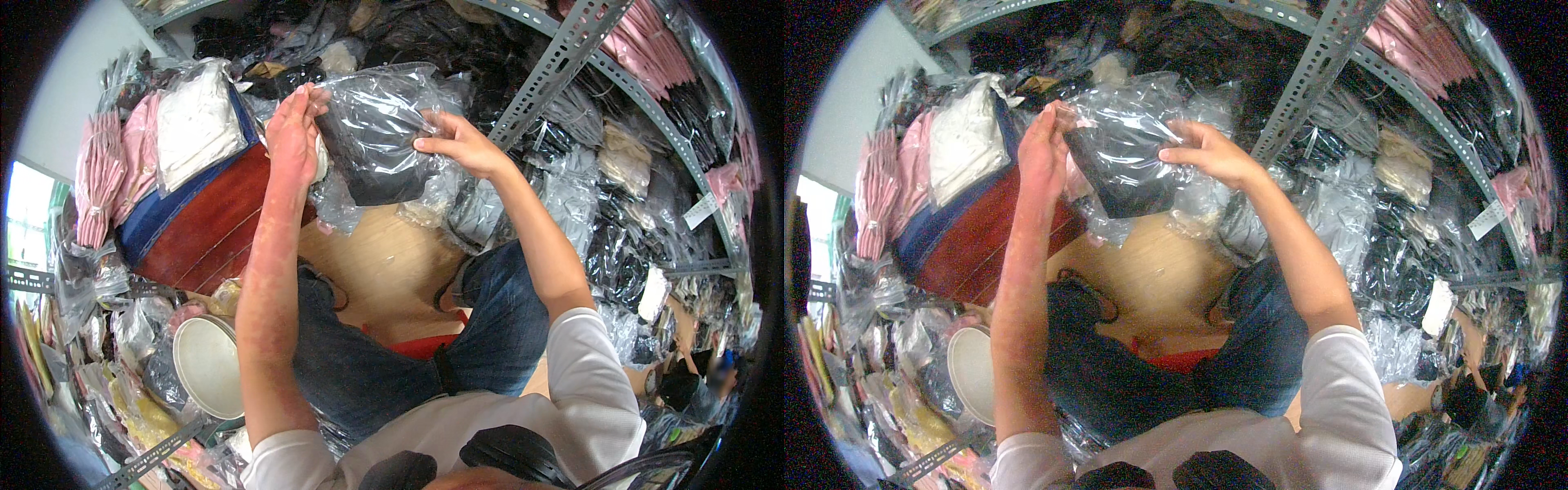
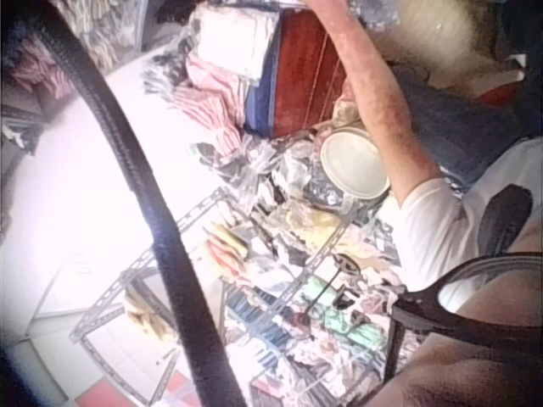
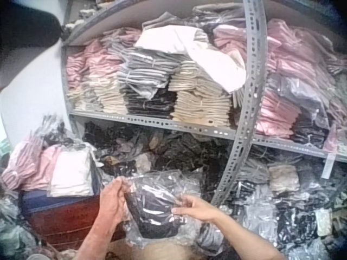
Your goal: The person sits on a stool in a stockroom and repeatedly picks up plastic-wrapped clothing items from a pile on the floor. They inspect each item by turning it over and then place it into a new pile. The items include various colors such as black, grey, pink, and white.
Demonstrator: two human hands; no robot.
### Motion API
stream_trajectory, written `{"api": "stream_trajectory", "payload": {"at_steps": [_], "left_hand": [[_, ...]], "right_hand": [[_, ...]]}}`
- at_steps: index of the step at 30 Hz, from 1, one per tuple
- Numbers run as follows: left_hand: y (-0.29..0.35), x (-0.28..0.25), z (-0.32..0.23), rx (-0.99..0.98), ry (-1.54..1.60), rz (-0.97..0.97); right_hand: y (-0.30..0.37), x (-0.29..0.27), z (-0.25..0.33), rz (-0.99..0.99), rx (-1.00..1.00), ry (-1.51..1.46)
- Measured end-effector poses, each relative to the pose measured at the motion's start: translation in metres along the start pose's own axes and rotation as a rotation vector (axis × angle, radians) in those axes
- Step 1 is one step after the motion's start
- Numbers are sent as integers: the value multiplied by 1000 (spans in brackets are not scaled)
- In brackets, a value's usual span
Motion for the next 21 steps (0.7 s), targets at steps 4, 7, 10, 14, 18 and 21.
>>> {"api": "stream_trajectory", "payload": {"at_steps": [4, 7, 10, 14, 18, 21], "left_hand": [[5, 2, -4, 23, -41, -70], [5, 0, -5, 73, -116, -99], [3, -17, 3, 115, -358, -176], [31, 9, 50, -18, -359, -65], [71, 73, 68, -138, -191, 273], [52, 32, 84, -280, -146, 37]], "right_hand": [[-2, 2, -4, 15, -3, -37], [-1, 1, -4, -40, -12, -50], [3, -11, 8, -215, -102, 91], [12, -23, 22, -428, -179, 242], [30, 23, 63, -381, -496, 588], [45, 61, 71, -216, -660, 773]]}}
Point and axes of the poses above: each hand's wrist, its own y-axis away from the middle knuckle, its own x-axis out of the palm, z = x × y, the point moved 7 cm from there along -y, towards the middle knuckle, and after that the axes turned 12 degrees about y, right-handed, at the moved point
